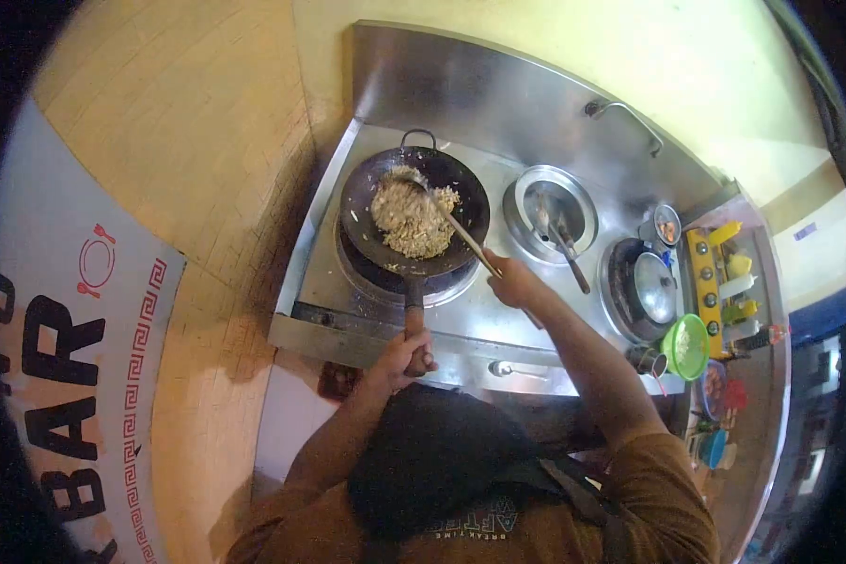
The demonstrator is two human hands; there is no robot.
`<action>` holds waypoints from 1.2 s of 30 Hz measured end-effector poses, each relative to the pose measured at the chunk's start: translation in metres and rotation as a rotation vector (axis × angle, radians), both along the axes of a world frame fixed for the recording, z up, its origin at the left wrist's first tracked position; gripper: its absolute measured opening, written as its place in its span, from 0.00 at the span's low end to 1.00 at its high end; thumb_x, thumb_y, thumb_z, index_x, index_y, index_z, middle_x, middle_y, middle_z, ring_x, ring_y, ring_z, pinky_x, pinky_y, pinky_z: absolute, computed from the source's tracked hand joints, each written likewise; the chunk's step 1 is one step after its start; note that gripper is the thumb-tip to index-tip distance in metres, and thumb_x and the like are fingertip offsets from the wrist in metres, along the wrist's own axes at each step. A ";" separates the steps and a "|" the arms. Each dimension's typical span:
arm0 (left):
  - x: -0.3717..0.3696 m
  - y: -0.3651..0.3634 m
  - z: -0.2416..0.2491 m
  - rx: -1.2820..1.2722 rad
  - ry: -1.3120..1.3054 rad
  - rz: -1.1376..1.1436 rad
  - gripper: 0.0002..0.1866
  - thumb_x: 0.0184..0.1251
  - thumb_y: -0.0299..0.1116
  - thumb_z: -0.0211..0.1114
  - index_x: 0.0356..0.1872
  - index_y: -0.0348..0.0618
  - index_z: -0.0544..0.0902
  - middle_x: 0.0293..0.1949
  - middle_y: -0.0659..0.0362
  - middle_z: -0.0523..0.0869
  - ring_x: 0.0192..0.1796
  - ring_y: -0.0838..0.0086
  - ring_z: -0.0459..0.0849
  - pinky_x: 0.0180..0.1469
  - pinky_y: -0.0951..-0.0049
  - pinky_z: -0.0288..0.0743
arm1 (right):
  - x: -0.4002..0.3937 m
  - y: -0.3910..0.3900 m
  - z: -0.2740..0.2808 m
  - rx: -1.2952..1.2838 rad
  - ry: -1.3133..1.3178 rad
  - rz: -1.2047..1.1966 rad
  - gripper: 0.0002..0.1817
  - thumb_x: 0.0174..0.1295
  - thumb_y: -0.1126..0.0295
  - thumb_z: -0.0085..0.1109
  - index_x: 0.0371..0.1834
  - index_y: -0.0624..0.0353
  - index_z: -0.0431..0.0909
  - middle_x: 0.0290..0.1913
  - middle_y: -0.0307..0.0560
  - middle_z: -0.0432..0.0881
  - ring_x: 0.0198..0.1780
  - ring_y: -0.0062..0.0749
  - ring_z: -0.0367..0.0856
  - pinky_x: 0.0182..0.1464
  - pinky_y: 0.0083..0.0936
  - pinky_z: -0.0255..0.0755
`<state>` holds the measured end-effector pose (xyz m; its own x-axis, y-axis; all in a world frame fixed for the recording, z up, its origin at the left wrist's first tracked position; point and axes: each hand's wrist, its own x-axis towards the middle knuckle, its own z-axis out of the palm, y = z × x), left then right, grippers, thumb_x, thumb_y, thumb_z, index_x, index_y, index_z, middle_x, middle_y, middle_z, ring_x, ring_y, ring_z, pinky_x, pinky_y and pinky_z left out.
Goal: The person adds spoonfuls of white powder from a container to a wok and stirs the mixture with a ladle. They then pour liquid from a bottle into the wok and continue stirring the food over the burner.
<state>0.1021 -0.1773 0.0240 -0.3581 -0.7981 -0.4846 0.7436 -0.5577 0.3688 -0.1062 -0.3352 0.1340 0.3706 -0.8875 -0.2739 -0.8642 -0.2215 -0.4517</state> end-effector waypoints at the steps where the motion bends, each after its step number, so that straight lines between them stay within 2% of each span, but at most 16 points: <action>1: 0.003 0.003 -0.004 -0.022 0.015 0.000 0.08 0.66 0.33 0.60 0.39 0.41 0.73 0.29 0.60 0.74 0.27 0.70 0.77 0.37 0.58 0.79 | -0.014 0.002 0.003 -0.030 -0.004 0.052 0.31 0.57 0.72 0.51 0.68 0.52 0.63 0.47 0.71 0.77 0.51 0.59 0.78 0.55 0.41 0.71; 5: 0.012 0.020 -0.039 -0.053 0.128 0.044 0.16 0.69 0.39 0.58 0.51 0.41 0.72 0.39 0.57 0.77 0.36 0.65 0.81 0.46 0.50 0.79 | 0.011 -0.011 -0.004 -0.102 0.199 0.075 0.36 0.59 0.74 0.47 0.73 0.49 0.51 0.41 0.66 0.81 0.42 0.59 0.81 0.46 0.44 0.75; 9: 0.028 0.052 -0.041 -0.032 -0.053 -0.277 0.22 0.67 0.40 0.59 0.59 0.44 0.69 0.43 0.56 0.77 0.41 0.67 0.79 0.44 0.56 0.78 | 0.002 -0.002 0.006 -0.125 0.415 0.247 0.36 0.62 0.73 0.45 0.74 0.51 0.46 0.34 0.63 0.81 0.35 0.53 0.83 0.37 0.44 0.77; 11: 0.047 0.084 -0.131 -0.027 0.171 -0.482 0.24 0.70 0.42 0.56 0.62 0.43 0.68 0.51 0.51 0.77 0.47 0.62 0.80 0.49 0.54 0.78 | -0.015 0.015 0.035 -0.129 0.603 0.394 0.34 0.64 0.71 0.45 0.74 0.53 0.46 0.32 0.60 0.81 0.32 0.48 0.84 0.31 0.40 0.78; 13: 0.049 0.121 -0.200 0.052 0.035 -0.350 0.22 0.69 0.41 0.57 0.60 0.43 0.71 0.50 0.53 0.77 0.50 0.64 0.78 0.51 0.58 0.77 | -0.026 0.010 0.064 -0.084 0.697 0.379 0.34 0.64 0.71 0.45 0.74 0.53 0.46 0.33 0.60 0.81 0.31 0.47 0.84 0.29 0.39 0.78; 14: 0.045 0.127 -0.204 0.095 -0.036 -0.283 0.21 0.69 0.41 0.57 0.58 0.44 0.72 0.49 0.54 0.77 0.51 0.66 0.77 0.51 0.60 0.77 | -0.028 0.004 0.068 -0.061 0.740 0.374 0.35 0.64 0.71 0.45 0.74 0.53 0.45 0.33 0.59 0.81 0.31 0.47 0.84 0.28 0.38 0.78; 17: 0.022 0.110 -0.175 0.087 0.395 0.393 0.14 0.68 0.40 0.57 0.50 0.45 0.78 0.42 0.56 0.79 0.50 0.67 0.78 0.50 0.64 0.76 | -0.011 -0.024 0.014 -0.184 0.520 0.317 0.34 0.64 0.71 0.46 0.73 0.58 0.46 0.31 0.60 0.81 0.30 0.48 0.84 0.27 0.40 0.78; 20: 0.016 0.108 -0.234 0.122 0.081 0.296 0.14 0.68 0.41 0.57 0.48 0.45 0.79 0.42 0.55 0.79 0.50 0.65 0.78 0.51 0.63 0.75 | -0.001 -0.002 0.011 -0.136 0.457 0.370 0.34 0.62 0.77 0.41 0.74 0.54 0.45 0.31 0.63 0.81 0.29 0.51 0.83 0.30 0.44 0.77; 22: 0.018 0.106 -0.267 0.153 -0.015 0.211 0.15 0.68 0.41 0.57 0.49 0.45 0.78 0.43 0.55 0.79 0.51 0.64 0.78 0.51 0.63 0.75 | -0.014 0.032 0.056 -0.096 0.649 0.432 0.35 0.63 0.75 0.42 0.74 0.54 0.44 0.32 0.61 0.81 0.27 0.48 0.83 0.28 0.41 0.78; 24: 0.011 0.102 -0.298 0.169 -0.117 0.127 0.15 0.68 0.41 0.57 0.49 0.44 0.78 0.45 0.54 0.79 0.51 0.64 0.78 0.52 0.62 0.75 | -0.048 0.026 0.048 -0.233 0.777 0.514 0.36 0.62 0.71 0.47 0.74 0.55 0.46 0.26 0.57 0.80 0.20 0.42 0.81 0.15 0.40 0.73; 26: -0.009 0.095 -0.328 0.160 -0.262 0.059 0.16 0.68 0.42 0.57 0.50 0.44 0.78 0.47 0.53 0.79 0.52 0.63 0.78 0.53 0.61 0.74 | -0.036 0.009 0.043 -0.215 0.693 0.407 0.34 0.63 0.70 0.47 0.74 0.55 0.48 0.25 0.54 0.79 0.21 0.39 0.81 0.18 0.36 0.75; 28: -0.032 0.087 -0.332 0.150 -0.443 0.006 0.17 0.68 0.42 0.57 0.51 0.43 0.78 0.49 0.52 0.79 0.52 0.62 0.78 0.53 0.61 0.74 | -0.009 -0.009 0.007 -0.260 0.600 0.317 0.33 0.64 0.70 0.46 0.73 0.55 0.50 0.25 0.52 0.79 0.21 0.38 0.81 0.19 0.35 0.76; 30: -0.043 0.081 -0.317 0.131 -0.602 -0.083 0.17 0.68 0.42 0.57 0.52 0.42 0.77 0.50 0.51 0.78 0.53 0.61 0.78 0.54 0.60 0.74 | 0.000 0.009 -0.011 -0.285 0.566 0.414 0.34 0.65 0.70 0.44 0.74 0.59 0.43 0.29 0.54 0.81 0.25 0.40 0.83 0.23 0.36 0.78; 32: -0.033 0.084 -0.293 0.099 -0.722 -0.262 0.18 0.68 0.42 0.58 0.52 0.42 0.77 0.52 0.50 0.78 0.54 0.60 0.78 0.54 0.59 0.73 | 0.000 0.047 0.031 -0.010 0.612 0.365 0.37 0.64 0.74 0.44 0.75 0.55 0.38 0.32 0.59 0.79 0.25 0.42 0.82 0.27 0.37 0.79; 34: -0.008 0.083 -0.230 0.038 -0.738 -0.529 0.19 0.68 0.42 0.58 0.53 0.41 0.77 0.54 0.49 0.78 0.54 0.59 0.77 0.55 0.59 0.73 | -0.026 0.057 0.051 0.027 0.785 0.384 0.38 0.64 0.73 0.44 0.75 0.52 0.37 0.31 0.57 0.79 0.24 0.39 0.81 0.25 0.35 0.78; 36: 0.019 0.073 -0.148 -0.080 -0.613 -0.808 0.20 0.68 0.43 0.58 0.54 0.41 0.77 0.56 0.49 0.78 0.55 0.58 0.77 0.55 0.58 0.73 | -0.036 0.043 0.042 -0.098 0.677 0.294 0.35 0.65 0.72 0.45 0.75 0.51 0.44 0.27 0.54 0.79 0.21 0.39 0.80 0.21 0.33 0.76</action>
